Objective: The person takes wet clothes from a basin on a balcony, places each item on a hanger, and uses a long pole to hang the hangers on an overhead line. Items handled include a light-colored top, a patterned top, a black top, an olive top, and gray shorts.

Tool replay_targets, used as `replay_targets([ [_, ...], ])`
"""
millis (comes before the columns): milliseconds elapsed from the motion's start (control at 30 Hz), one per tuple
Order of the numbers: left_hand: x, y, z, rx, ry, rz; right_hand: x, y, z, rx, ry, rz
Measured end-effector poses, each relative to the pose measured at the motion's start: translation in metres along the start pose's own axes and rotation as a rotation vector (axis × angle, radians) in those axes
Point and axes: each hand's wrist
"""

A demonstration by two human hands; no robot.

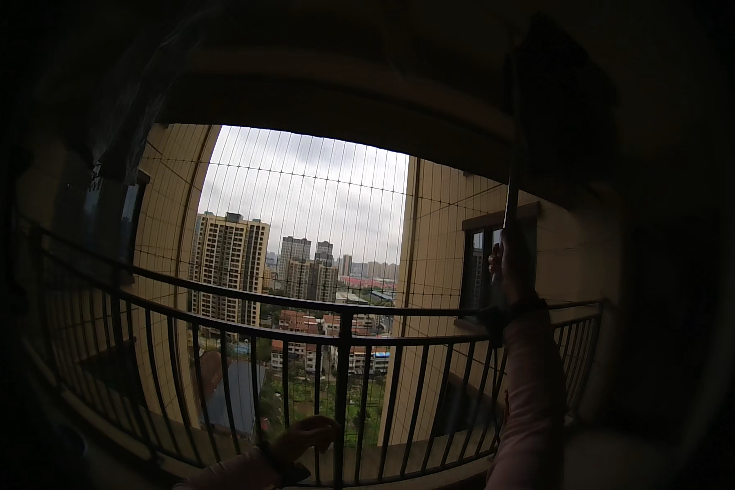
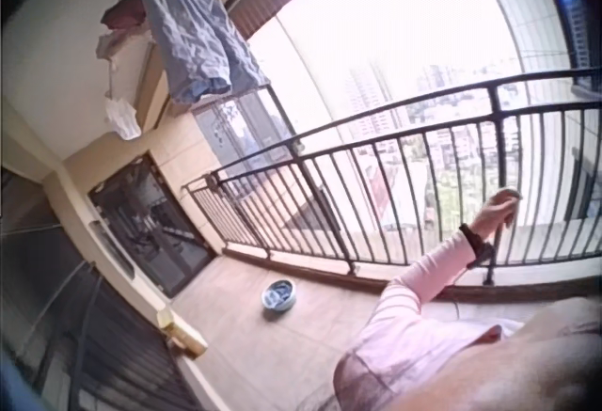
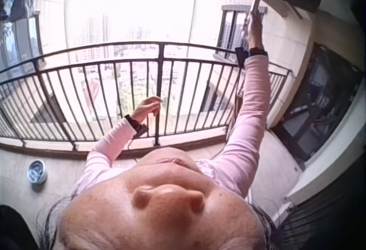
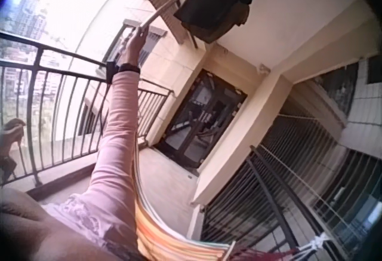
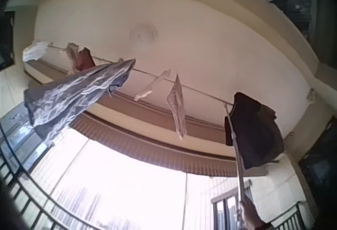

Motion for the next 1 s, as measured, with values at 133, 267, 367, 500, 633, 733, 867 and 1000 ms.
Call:
replay_targets([
  [133, 0.035, -0.038, -0.007, -0.053, -0.040, -0.205, -0.044, -0.028, 0.003, 0.131, 0.035, 0.028],
  [267, 0.062, -0.070, -0.017, 0.032, -0.040, -0.242, -0.114, -0.083, 0.012, 0.053, 0.017, -0.185],
  [367, 0.076, -0.072, -0.019, 0.047, -0.062, -0.310, -0.188, -0.145, 0.009, 0.128, 0.109, -0.265],
  [500, 0.093, -0.054, -0.013, 0.090, -0.026, -0.316, -0.285, -0.222, -0.009, 0.059, 0.204, -0.476],
  [633, 0.103, -0.030, 0.000, 0.102, -0.006, -0.326, -0.367, -0.276, -0.030, 0.134, 0.257, -0.571],
  [733, 0.109, -0.016, 0.015, 0.029, -0.090, -0.322, -0.396, -0.303, -0.047, 0.186, 0.320, -0.589],
  [867, 0.110, 0.008, 0.065, 0.098, -0.094, -0.241, -0.410, -0.341, -0.071, 0.180, 0.268, -0.673],
  [1000, 0.124, 0.041, 0.102, -0.021, -0.164, -0.203, -0.412, -0.379, -0.081, 0.125, 0.245, -0.777],
])
Point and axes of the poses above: each hand's wrist, its own x-axis towards the middle knuckle, its own z-axis out of the back of the hand, y = z × x, and after that the axes turned 9 degrees about x, right-handed
